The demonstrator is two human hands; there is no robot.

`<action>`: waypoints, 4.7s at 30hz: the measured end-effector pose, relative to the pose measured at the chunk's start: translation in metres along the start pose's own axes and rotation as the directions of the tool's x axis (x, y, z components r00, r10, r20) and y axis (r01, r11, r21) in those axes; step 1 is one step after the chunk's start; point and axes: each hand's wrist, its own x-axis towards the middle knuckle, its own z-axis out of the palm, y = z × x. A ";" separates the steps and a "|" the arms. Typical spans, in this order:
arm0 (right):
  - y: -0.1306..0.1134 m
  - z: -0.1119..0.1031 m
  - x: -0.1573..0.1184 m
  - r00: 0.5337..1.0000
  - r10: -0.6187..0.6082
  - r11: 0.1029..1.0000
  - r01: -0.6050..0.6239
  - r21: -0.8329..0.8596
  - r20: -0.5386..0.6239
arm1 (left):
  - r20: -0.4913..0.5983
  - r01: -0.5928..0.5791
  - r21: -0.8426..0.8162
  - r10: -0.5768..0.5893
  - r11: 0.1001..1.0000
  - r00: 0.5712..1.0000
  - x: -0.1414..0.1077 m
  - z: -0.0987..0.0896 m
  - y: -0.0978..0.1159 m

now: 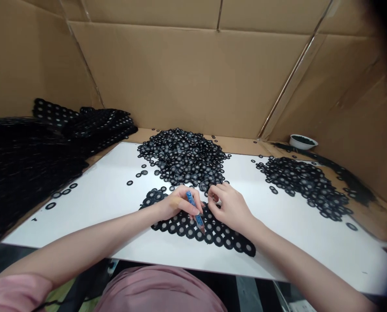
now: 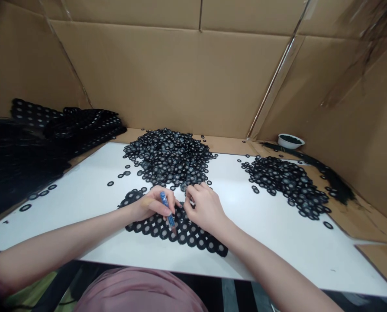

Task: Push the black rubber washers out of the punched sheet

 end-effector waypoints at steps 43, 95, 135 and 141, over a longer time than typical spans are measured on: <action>0.035 -0.017 0.011 0.881 -0.176 0.832 -0.104 0.544 0.438 | -0.274 -0.034 -0.010 0.030 0.999 0.961 0.000 0.003 0.007; 0.037 -0.037 0.013 0.814 -0.252 0.713 -0.210 0.669 0.524 | -0.293 -0.075 -0.064 0.053 0.995 0.955 -0.006 -0.003 0.006; 0.005 0.012 0.026 0.956 -0.096 0.926 -0.017 0.377 0.278 | -0.340 -0.098 0.171 0.152 0.980 0.928 -0.015 -0.023 0.014; 0.009 0.014 0.027 0.954 -0.087 0.904 -0.045 0.425 0.286 | -0.306 -0.104 0.310 0.203 0.945 0.930 -0.020 -0.023 0.007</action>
